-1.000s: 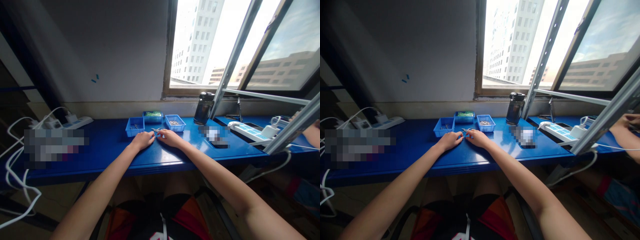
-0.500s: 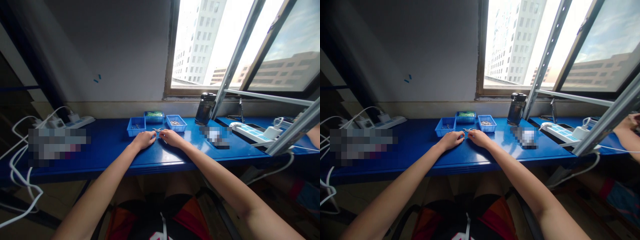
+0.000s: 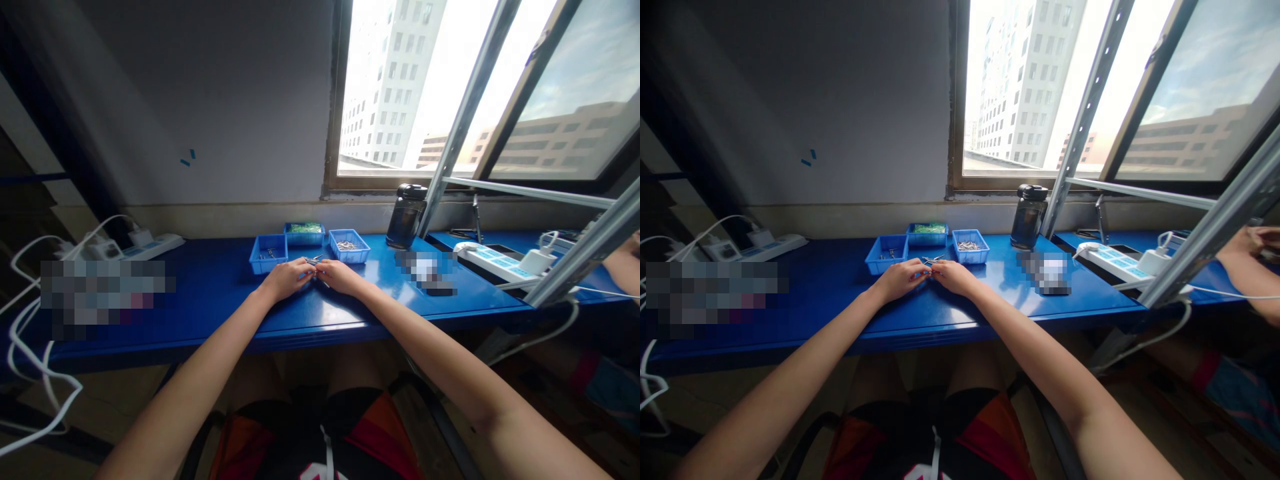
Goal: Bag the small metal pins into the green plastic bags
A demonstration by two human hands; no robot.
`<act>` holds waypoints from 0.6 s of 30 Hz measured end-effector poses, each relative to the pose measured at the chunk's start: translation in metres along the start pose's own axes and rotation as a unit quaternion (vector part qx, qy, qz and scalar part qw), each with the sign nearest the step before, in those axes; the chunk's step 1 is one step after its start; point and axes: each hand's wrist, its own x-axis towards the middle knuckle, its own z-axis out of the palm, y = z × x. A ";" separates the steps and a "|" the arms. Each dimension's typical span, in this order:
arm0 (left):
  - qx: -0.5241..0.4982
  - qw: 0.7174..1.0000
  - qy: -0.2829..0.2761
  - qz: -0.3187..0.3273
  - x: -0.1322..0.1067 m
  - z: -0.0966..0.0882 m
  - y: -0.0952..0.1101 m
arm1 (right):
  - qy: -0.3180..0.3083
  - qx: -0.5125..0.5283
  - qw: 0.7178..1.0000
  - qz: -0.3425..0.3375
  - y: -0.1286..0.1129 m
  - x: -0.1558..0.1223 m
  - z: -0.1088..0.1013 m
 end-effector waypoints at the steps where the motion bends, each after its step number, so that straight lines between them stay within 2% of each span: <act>1: -0.004 1.000 -0.001 -0.002 0.000 0.000 0.000 | 0.001 0.003 1.000 -0.001 0.000 0.000 0.000; 6: -0.012 1.000 -0.003 -0.024 0.000 0.000 0.003 | 0.006 0.021 1.000 0.012 -0.001 0.000 0.000; 12: 0.024 0.997 -0.015 -0.073 0.002 0.002 -0.002 | 0.002 0.033 0.999 0.042 -0.006 -0.001 -0.005; 18: 0.035 0.996 -0.028 -0.071 0.002 0.004 -0.006 | -0.002 0.043 0.998 0.042 -0.010 -0.002 -0.008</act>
